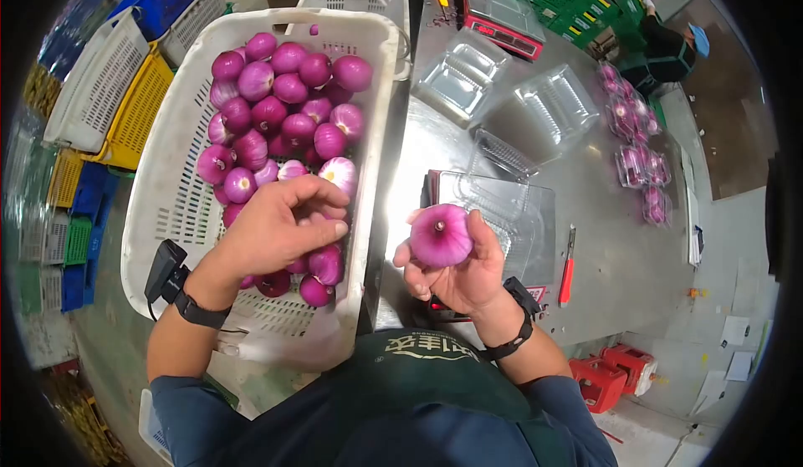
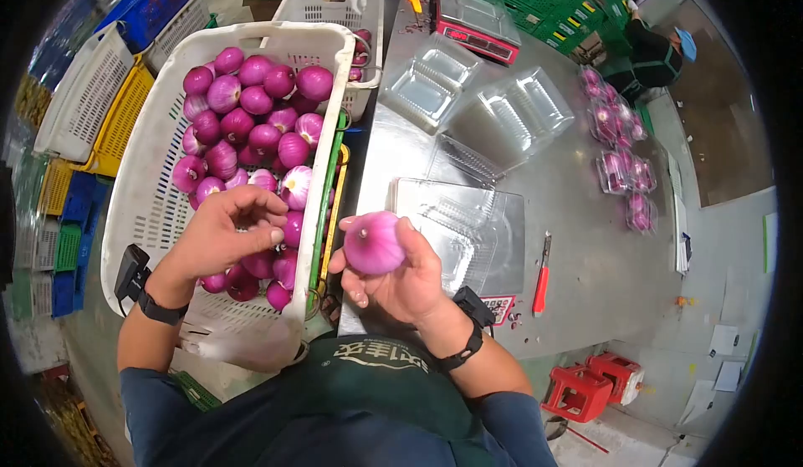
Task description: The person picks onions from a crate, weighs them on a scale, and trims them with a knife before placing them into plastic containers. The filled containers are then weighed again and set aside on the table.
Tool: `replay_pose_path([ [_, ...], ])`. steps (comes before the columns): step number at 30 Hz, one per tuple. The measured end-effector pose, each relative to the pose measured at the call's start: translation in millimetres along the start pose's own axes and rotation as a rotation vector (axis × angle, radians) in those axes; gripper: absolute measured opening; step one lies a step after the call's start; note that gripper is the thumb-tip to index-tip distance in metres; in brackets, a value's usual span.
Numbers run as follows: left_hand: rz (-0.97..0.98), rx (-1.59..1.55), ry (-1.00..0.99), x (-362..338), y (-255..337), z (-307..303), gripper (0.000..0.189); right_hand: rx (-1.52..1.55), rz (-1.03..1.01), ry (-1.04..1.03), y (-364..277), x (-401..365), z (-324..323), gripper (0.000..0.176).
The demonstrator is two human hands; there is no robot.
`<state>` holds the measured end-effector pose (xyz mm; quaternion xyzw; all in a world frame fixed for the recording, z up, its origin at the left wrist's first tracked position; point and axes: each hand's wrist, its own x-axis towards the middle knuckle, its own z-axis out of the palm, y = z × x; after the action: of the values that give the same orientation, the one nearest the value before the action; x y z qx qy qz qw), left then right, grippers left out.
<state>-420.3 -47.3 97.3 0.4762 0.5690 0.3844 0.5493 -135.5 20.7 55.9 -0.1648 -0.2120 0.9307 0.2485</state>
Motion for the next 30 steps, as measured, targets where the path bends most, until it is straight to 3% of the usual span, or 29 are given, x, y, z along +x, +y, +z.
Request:
replay_pose_path([
  [3,0.154,0.135,-0.019,-6,20,24,0.040,0.044,0.034,-0.045,3,-4,1,0.081],
  [5,0.150,0.194,-0.047,-8,27,40,0.050,0.048,0.101,-0.093,5,-7,2,0.083],
  [8,0.529,0.354,-0.069,-3,33,69,0.062,0.087,0.120,-0.088,12,-13,7,0.084],
  [9,0.531,0.361,-0.074,-3,33,80,0.062,0.090,0.112,-0.093,14,-15,12,0.084],
  [11,0.172,0.036,-0.181,-7,30,102,0.070,0.092,0.136,0.072,15,-21,24,0.089],
  [12,-0.030,-0.188,-0.205,-12,44,110,0.075,-0.005,0.115,0.037,14,-26,17,0.089],
  [13,-0.028,-0.179,-0.208,-12,41,113,0.075,-0.003,0.106,0.032,11,-32,9,0.089],
  [15,0.398,0.318,-0.043,-9,30,117,0.075,-0.318,0.175,0.177,-2,-49,-15,0.081],
  [16,0.417,0.281,0.009,-12,33,122,0.064,-0.545,0.092,0.201,-18,-63,-34,0.063],
  [17,0.414,0.291,0.011,-13,34,127,0.064,-0.712,-0.079,0.375,-37,-81,-26,0.041],
  [18,0.443,0.308,0.052,-15,36,131,0.061,-0.886,-0.263,0.525,-50,-97,-60,0.030],
  [20,0.441,0.284,0.095,-21,39,142,0.059,-0.958,-0.480,0.873,-85,-136,-118,0.029],
  [23,0.430,0.180,0.129,-26,34,164,0.060,-1.356,-0.564,1.283,-121,-215,-292,0.042],
  [25,0.428,0.225,0.144,-30,35,178,0.060,-1.754,-0.343,1.599,-123,-256,-362,0.046],
  [26,0.430,0.257,0.152,-30,37,187,0.061,-1.744,-0.350,1.604,-117,-264,-369,0.046],
  [27,0.449,0.263,0.138,-32,38,196,0.061,-1.783,-0.205,1.675,-112,-271,-372,0.044],
  [28,0.337,0.142,0.139,-35,37,207,0.062,-1.805,-0.062,1.767,-112,-281,-374,0.042],
  [29,0.230,0.022,0.121,-35,35,218,0.064,-1.787,-0.124,1.713,-111,-288,-376,0.040],
  [30,0.242,-0.034,0.109,-32,26,227,0.067,-1.766,-0.192,1.670,-111,-292,-378,0.038],
])
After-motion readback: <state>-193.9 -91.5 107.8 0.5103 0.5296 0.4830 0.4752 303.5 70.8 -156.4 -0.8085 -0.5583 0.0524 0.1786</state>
